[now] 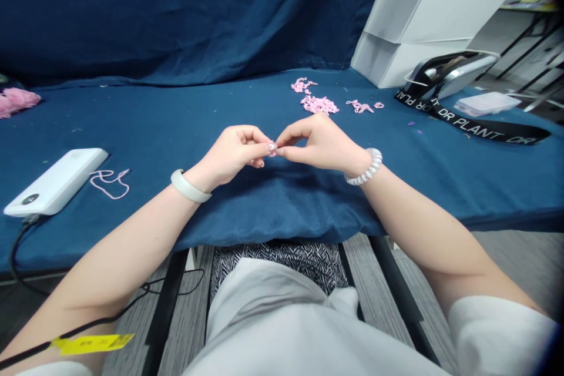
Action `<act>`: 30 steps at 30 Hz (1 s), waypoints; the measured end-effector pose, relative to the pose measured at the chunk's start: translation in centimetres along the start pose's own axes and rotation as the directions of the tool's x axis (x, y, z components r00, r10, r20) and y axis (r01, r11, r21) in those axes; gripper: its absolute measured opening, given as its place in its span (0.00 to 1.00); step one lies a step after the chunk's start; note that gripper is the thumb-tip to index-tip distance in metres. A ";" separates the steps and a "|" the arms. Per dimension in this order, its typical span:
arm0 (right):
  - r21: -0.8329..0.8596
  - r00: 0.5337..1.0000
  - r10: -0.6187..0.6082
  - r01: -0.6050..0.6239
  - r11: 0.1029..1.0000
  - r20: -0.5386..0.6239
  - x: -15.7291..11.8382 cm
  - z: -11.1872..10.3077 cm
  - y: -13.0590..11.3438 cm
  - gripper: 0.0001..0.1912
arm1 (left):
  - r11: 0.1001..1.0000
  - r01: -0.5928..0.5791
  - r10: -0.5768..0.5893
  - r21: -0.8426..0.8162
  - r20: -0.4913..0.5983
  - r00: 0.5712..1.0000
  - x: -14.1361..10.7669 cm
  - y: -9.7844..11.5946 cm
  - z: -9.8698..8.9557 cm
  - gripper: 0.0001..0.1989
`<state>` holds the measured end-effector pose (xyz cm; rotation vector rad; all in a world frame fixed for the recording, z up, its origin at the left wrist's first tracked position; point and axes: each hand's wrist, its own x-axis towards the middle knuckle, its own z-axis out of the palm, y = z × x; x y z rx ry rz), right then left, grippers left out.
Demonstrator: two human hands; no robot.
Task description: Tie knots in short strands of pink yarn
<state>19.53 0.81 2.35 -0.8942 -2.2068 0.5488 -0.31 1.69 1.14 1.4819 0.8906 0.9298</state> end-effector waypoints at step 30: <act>-0.242 0.929 -0.109 0.203 0.949 0.353 -0.1 1.5 0.1 0.09 | 0.879 0.460 -0.453 -0.127 0.082 0.888 0.4 1.1 -0.2 0.16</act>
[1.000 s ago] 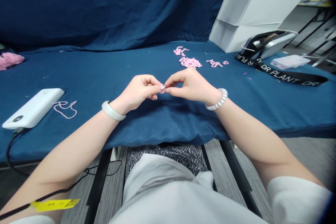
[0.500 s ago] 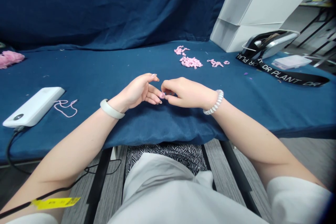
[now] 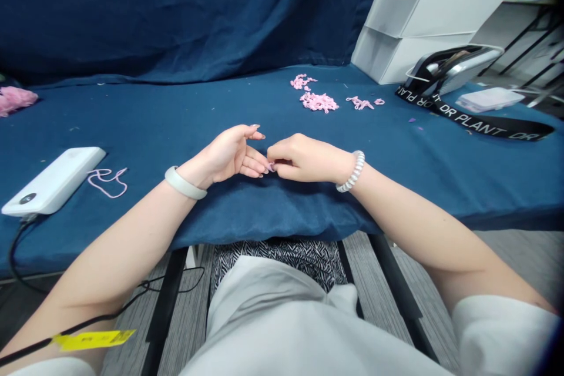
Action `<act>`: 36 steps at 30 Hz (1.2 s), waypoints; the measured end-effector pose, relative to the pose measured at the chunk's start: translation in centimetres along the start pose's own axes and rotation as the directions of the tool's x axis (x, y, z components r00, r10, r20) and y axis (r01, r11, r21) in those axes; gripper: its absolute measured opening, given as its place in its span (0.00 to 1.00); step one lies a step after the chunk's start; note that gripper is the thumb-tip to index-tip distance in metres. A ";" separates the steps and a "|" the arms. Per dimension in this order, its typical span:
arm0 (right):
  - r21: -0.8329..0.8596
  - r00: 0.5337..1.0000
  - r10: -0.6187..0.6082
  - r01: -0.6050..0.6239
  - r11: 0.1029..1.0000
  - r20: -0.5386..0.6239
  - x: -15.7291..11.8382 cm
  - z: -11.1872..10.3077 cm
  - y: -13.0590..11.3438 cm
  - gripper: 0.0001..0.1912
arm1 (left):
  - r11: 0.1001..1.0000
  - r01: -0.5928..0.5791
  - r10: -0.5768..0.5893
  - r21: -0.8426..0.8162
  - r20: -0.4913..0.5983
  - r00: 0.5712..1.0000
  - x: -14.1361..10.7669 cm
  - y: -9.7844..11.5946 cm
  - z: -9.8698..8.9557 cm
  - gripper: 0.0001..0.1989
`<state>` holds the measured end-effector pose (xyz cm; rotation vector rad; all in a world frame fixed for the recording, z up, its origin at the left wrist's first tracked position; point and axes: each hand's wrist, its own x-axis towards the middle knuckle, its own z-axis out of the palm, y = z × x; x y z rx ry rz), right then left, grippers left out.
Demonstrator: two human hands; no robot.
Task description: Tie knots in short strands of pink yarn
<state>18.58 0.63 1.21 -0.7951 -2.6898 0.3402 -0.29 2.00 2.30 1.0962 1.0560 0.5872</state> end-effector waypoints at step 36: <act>0.882 0.932 0.255 0.118 0.457 -0.257 0.7 0.5 1.5 0.14 | 0.504 -0.706 0.836 0.497 -0.073 0.544 -0.9 -1.8 1.1 0.13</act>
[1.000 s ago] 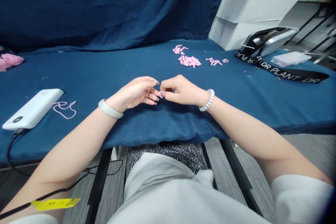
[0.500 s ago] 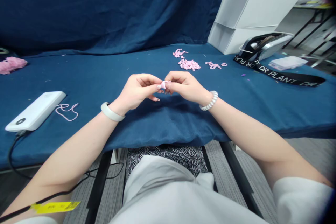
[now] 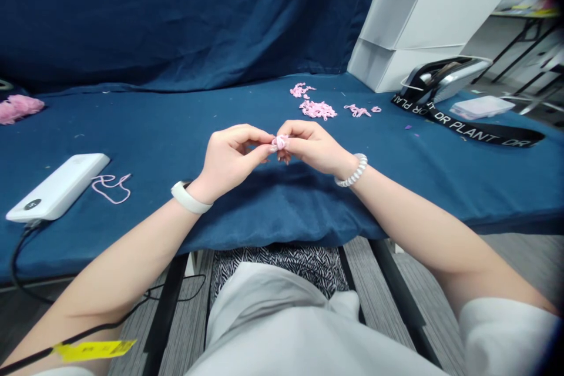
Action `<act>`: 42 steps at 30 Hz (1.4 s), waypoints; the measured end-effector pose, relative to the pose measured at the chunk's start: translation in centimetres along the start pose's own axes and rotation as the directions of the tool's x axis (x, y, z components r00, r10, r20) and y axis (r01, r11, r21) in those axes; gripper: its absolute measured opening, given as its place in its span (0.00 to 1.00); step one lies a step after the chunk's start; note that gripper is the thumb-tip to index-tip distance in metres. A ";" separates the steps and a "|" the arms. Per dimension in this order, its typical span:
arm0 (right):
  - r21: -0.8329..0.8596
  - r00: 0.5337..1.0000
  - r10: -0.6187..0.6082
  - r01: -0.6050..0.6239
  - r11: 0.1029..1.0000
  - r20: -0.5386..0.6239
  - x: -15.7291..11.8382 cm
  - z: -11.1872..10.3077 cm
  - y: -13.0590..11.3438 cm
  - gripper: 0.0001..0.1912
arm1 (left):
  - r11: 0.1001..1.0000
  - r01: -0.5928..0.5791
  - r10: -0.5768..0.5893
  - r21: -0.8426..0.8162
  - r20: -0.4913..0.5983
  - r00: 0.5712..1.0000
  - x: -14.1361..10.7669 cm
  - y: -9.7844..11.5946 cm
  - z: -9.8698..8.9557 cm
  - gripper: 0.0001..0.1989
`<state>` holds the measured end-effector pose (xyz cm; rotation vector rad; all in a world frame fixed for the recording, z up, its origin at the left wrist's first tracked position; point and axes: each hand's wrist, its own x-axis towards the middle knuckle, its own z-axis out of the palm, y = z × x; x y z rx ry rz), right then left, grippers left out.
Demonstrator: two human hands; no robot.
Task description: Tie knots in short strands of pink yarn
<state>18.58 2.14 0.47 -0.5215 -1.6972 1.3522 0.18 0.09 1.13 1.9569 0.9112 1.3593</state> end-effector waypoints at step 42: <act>-0.670 0.871 -0.471 0.268 0.692 -0.139 -0.6 0.8 -0.7 0.10 | 0.992 0.120 -0.120 0.034 -0.023 0.993 -0.4 0.7 0.5 0.11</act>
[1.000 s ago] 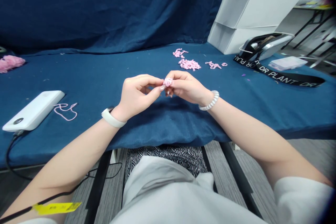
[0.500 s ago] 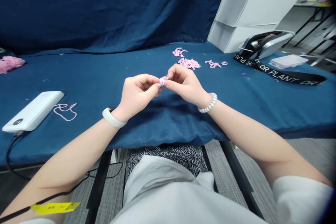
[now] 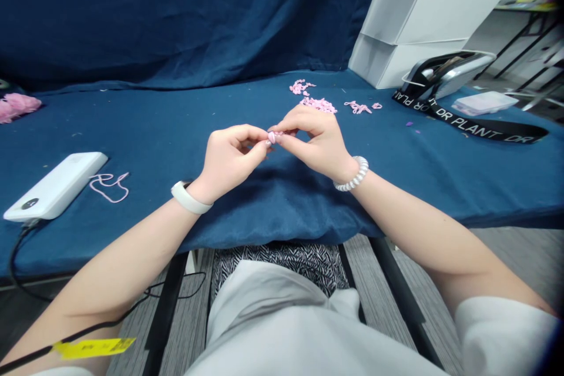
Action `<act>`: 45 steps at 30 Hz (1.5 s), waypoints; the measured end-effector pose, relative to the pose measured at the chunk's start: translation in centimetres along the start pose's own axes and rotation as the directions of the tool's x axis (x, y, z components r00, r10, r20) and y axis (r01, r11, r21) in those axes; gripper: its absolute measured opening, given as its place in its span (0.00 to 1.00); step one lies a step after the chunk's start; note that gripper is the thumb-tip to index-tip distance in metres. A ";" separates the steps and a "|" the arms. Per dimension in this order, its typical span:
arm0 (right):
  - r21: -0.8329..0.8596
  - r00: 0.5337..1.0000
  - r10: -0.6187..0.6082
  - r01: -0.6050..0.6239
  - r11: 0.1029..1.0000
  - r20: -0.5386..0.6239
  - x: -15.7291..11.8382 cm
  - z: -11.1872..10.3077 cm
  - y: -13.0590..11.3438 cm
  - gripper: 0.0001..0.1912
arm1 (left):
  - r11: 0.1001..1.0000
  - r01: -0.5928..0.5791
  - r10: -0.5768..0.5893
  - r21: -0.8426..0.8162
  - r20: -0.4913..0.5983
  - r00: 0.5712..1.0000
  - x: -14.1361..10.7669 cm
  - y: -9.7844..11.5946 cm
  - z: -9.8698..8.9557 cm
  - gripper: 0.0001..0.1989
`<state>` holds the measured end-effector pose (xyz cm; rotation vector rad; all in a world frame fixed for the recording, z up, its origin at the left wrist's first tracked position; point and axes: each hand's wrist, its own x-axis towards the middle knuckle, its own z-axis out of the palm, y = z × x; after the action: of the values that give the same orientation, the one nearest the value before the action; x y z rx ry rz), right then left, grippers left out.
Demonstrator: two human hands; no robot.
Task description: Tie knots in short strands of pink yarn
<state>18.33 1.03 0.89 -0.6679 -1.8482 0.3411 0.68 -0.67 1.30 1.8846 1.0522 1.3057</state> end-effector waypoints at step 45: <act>0.384 0.824 0.441 -0.560 0.734 0.356 0.5 0.1 0.2 0.23 | 0.913 0.270 -0.238 -0.305 0.141 0.961 1.1 -0.4 -0.4 0.11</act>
<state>18.19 1.53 1.15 -0.7986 -1.6749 1.2528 0.41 0.53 1.61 1.4975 0.9321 1.1401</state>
